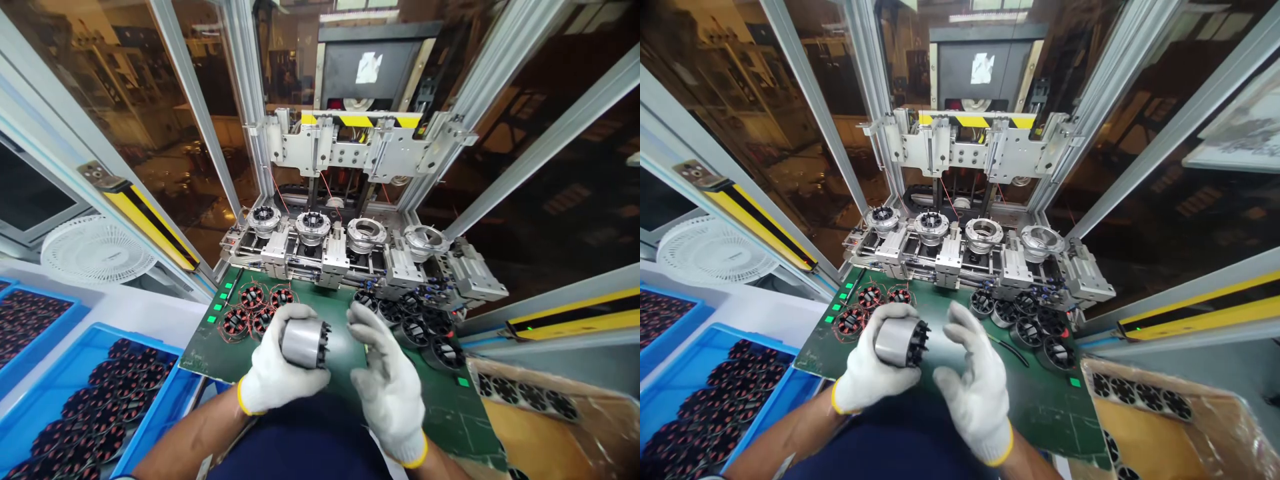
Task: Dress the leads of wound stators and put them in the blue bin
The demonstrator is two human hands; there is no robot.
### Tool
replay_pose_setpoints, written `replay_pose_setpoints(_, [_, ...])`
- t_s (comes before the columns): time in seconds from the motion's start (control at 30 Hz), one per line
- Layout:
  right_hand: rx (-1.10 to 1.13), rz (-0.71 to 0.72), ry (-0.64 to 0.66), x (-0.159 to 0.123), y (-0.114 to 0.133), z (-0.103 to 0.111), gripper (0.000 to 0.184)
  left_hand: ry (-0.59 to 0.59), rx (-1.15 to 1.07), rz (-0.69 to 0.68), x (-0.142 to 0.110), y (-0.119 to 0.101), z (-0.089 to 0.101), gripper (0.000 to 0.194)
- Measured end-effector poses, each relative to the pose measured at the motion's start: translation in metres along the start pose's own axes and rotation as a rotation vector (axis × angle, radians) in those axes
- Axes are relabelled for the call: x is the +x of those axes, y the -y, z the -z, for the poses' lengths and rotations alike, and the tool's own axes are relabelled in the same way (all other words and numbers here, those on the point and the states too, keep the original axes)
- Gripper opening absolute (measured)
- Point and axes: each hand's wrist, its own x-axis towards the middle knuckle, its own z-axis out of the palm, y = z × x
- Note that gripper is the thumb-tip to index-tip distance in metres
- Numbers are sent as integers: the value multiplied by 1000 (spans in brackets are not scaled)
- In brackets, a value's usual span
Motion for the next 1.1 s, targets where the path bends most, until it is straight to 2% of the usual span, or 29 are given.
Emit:
replay_pose_setpoints(0.03, [46,-61,34,-2,4,-2,50,-19,94,-188,0,0,3,75])
replay_pose_setpoints(0.1, [157,-155,166,-3,13,-9,50,44,220,-531,1,1,8,76])
replay_pose_setpoints(0.13, [194,-183,222,-3,16,-12,53,86,255,-625,1,1,10,79])
replay_pose_setpoints(0.17, [216,-199,236,-2,18,-16,56,115,272,-629,-1,-1,11,85])
replay_pose_setpoints(0.2, [217,-204,209,0,20,-18,60,130,269,-549,-3,-3,11,94])
replay_pose_setpoints(0.27, [158,-157,146,4,19,-19,67,146,184,-228,-8,-9,12,108])
replay_pose_setpoints(0.33, [46,-26,150,9,17,-15,70,191,60,120,-13,-17,13,101])
replay_pose_setpoints(0.37, [-10,36,179,11,15,-12,67,207,25,223,-13,-20,14,93])
replay_pose_setpoints(0.4, [-46,79,215,13,13,-9,63,190,22,258,-13,-22,16,85])
replay_pose_setpoints(0.43, [-49,95,255,14,12,-6,59,149,56,219,-12,-22,17,79])
replay_pose_setpoints(0.5, [34,38,328,15,9,-4,56,72,205,-25,-7,-20,18,73])
replay_pose_setpoints(0.57, [130,-72,333,13,7,-8,56,47,345,-311,-1,-13,18,66])
replay_pose_setpoints(0.63, [149,-166,300,10,5,-14,56,55,416,-440,2,-7,16,63])
replay_pose_setpoints(0.73, [153,-258,257,7,3,-22,52,39,421,-369,1,-1,15,68])
replay_pose_setpoints(0.8, [196,-278,271,8,2,-23,50,53,366,-262,-1,-2,17,90])
replay_pose_setpoints(0.87, [238,-256,286,10,3,-22,52,0,266,-141,-3,-6,22,116])
replay_pose_setpoints(0.9, [242,-231,287,11,3,-21,55,-17,213,-60,-5,-9,24,121])
replay_pose_setpoints(0.97, [197,-130,264,11,5,-18,57,33,123,125,-8,-15,26,108])
replay_pose_setpoints(1.03, [116,-3,247,11,6,-16,56,151,92,272,-11,-19,26,88])
replay_pose_setpoints(1.1, [60,51,269,11,6,-15,56,173,163,259,-11,-21,26,80])
